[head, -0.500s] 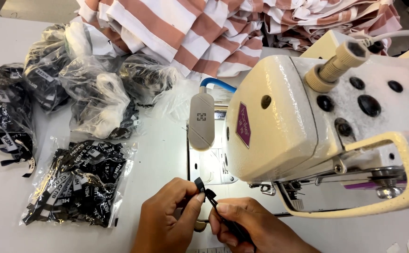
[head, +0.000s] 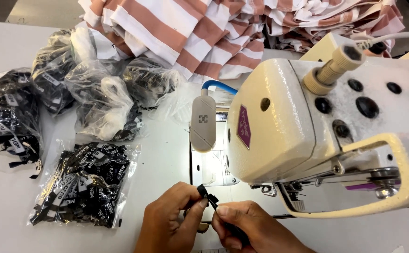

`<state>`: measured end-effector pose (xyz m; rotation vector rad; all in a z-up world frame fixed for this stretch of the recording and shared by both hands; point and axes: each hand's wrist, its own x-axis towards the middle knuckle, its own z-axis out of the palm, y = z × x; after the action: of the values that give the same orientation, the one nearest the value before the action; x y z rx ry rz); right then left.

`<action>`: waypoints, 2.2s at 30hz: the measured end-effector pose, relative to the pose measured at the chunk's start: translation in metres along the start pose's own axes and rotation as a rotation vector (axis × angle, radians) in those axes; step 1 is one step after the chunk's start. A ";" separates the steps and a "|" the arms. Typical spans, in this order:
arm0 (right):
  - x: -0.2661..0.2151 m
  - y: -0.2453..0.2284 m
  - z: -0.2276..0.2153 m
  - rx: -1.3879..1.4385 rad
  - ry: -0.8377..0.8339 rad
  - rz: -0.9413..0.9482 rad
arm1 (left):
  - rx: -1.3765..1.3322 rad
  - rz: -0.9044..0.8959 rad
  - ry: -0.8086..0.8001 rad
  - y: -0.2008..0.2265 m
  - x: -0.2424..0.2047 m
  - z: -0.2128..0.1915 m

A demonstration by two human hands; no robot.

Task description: Trimming and preparing garment labels at a sewing workstation.

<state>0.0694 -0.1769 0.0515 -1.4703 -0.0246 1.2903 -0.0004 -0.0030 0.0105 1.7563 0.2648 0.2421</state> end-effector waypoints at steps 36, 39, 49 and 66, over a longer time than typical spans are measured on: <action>0.010 0.028 -0.009 -0.162 0.394 -0.477 | 0.213 0.343 -0.130 -0.002 0.001 -0.001; 0.008 0.027 -0.006 -0.309 0.440 -0.519 | 0.013 -0.117 -0.262 0.003 0.006 -0.005; 0.021 0.031 -0.006 -0.331 0.475 -0.598 | -0.266 0.145 -0.219 0.014 0.001 0.006; 0.013 0.009 -0.002 0.226 -0.025 -0.038 | 0.021 0.048 0.054 -0.004 0.008 -0.005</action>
<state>0.0701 -0.1734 0.0358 -1.2550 0.0745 1.2379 0.0056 0.0046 0.0073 1.7800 0.2654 0.3227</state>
